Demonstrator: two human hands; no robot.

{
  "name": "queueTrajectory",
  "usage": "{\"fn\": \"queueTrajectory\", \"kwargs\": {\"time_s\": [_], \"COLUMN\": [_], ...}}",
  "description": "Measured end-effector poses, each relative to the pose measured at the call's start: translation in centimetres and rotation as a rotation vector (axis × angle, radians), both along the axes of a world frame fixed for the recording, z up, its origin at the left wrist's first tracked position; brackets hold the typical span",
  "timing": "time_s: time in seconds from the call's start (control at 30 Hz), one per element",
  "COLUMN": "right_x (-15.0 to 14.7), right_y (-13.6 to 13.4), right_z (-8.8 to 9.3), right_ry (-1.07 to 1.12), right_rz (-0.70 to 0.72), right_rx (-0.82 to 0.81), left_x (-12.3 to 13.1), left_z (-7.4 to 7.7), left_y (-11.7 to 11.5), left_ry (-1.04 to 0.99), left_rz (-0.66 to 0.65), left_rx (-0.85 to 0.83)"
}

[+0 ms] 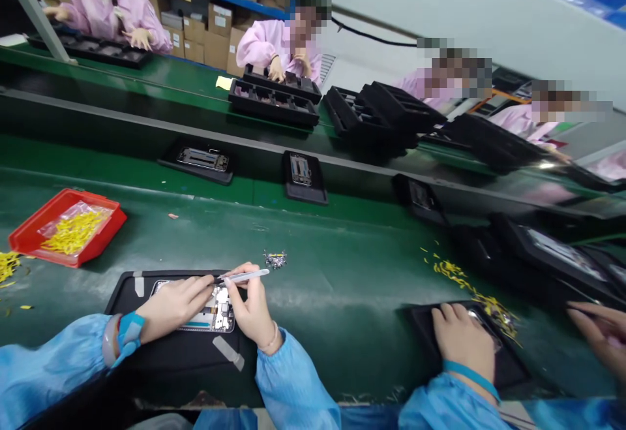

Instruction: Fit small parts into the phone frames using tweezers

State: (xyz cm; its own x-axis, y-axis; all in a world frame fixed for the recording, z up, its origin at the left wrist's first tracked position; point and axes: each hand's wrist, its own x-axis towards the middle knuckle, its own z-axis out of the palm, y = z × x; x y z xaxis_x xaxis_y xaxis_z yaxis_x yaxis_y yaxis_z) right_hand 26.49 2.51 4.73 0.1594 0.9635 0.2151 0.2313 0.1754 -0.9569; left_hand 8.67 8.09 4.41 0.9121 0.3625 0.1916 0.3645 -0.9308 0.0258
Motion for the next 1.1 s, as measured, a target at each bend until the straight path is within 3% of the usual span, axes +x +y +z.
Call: {"fn": "queueTrajectory", "kwargs": {"time_s": [0.33, 0.53, 0.77, 0.93, 1.1], "right_x": [0.0, 0.0, 0.3, 0.2, 0.3], "right_y": [-0.2, -0.2, -0.1, -0.2, -0.1], "right_z": [-0.4, -0.5, -1.0, -1.0, -1.1], "right_ry": [0.067, 0.015, 0.020, 0.107, 0.163], "right_rz": [-0.007, -0.055, -0.062, -0.064, -0.119], "right_rx": [0.014, 0.103, 0.130, 0.130, 0.136], "left_x": [-0.2, 0.1, -0.1, -0.2, -0.2], "left_z": [0.8, 0.5, 0.6, 0.8, 0.8], "left_y": [0.5, 0.8, 1.0, 1.2, 1.2], "left_ry": [-0.217, -0.269, -0.304, -0.366, -0.393], "left_rz": [0.048, 0.105, -0.053, -0.092, 0.015], "left_rx": [0.006, -0.114, -0.064, -0.124, -0.178]}}
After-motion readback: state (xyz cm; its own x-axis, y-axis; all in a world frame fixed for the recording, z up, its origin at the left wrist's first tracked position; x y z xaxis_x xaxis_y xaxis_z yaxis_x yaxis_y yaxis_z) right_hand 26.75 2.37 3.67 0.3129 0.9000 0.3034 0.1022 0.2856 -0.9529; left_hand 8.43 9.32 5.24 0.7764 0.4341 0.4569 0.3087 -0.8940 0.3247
